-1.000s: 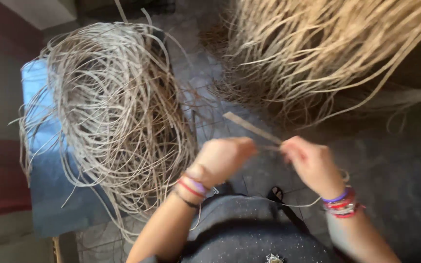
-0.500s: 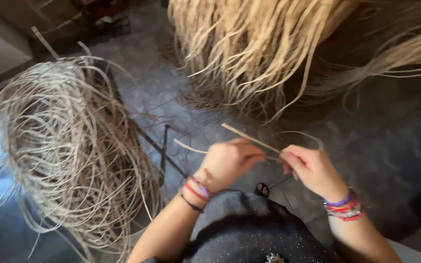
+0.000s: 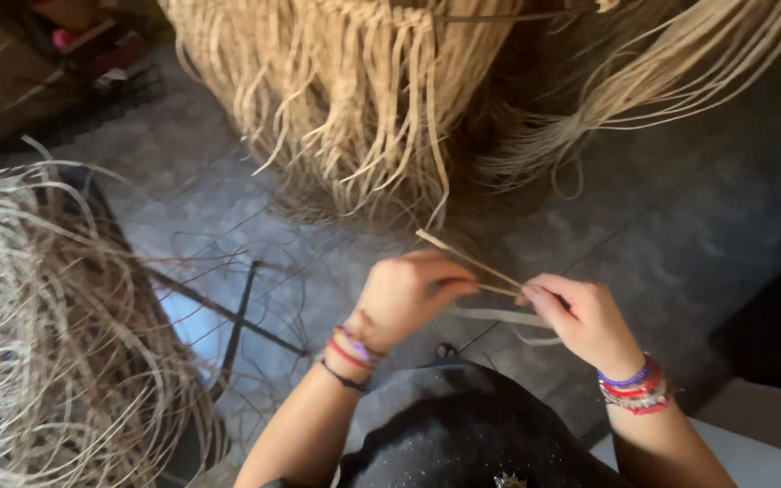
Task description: Tie individual fiber strands onto a circular frame to create a woven decoration
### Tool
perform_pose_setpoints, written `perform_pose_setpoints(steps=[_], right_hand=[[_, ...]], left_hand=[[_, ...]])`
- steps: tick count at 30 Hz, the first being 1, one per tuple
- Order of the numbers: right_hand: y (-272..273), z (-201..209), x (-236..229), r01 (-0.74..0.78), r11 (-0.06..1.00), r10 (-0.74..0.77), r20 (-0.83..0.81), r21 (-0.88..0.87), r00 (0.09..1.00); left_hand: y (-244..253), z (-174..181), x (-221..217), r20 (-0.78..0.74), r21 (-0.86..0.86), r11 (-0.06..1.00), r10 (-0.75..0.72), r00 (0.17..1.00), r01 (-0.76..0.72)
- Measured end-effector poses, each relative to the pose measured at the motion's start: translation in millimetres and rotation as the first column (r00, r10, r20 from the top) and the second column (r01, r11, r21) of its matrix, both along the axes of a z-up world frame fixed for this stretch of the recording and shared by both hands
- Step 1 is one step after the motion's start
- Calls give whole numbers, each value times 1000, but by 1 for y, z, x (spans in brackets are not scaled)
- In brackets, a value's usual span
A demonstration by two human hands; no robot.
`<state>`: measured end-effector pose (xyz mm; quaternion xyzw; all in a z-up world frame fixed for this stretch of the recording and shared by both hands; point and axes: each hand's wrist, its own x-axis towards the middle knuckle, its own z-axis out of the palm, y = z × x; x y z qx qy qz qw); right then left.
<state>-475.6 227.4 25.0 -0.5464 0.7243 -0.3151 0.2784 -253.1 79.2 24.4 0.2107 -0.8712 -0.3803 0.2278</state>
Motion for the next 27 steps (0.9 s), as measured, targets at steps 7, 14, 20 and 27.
perform_pose_setpoints(steps=[7, 14, 20, 27], right_hand=[[26, -9, -47, 60, 998, -54, 171, -31, 984], [30, -12, -63, 69, 998, -64, 327, -3, 943], [15, -6, -61, 96, 995, -100, 326, 26, 940], [-1, -12, -55, 122, 993, -117, 258, -3, 959]], left_hand=[[9, -89, -49, -207, 890, 457, 410, 888, -3], [13, -129, -90, -236, 972, 125, 534, 812, 200], [-17, -65, -94, -371, 904, 344, 345, 862, 252], [-48, -46, -91, -318, 874, 452, 250, 915, 180]])
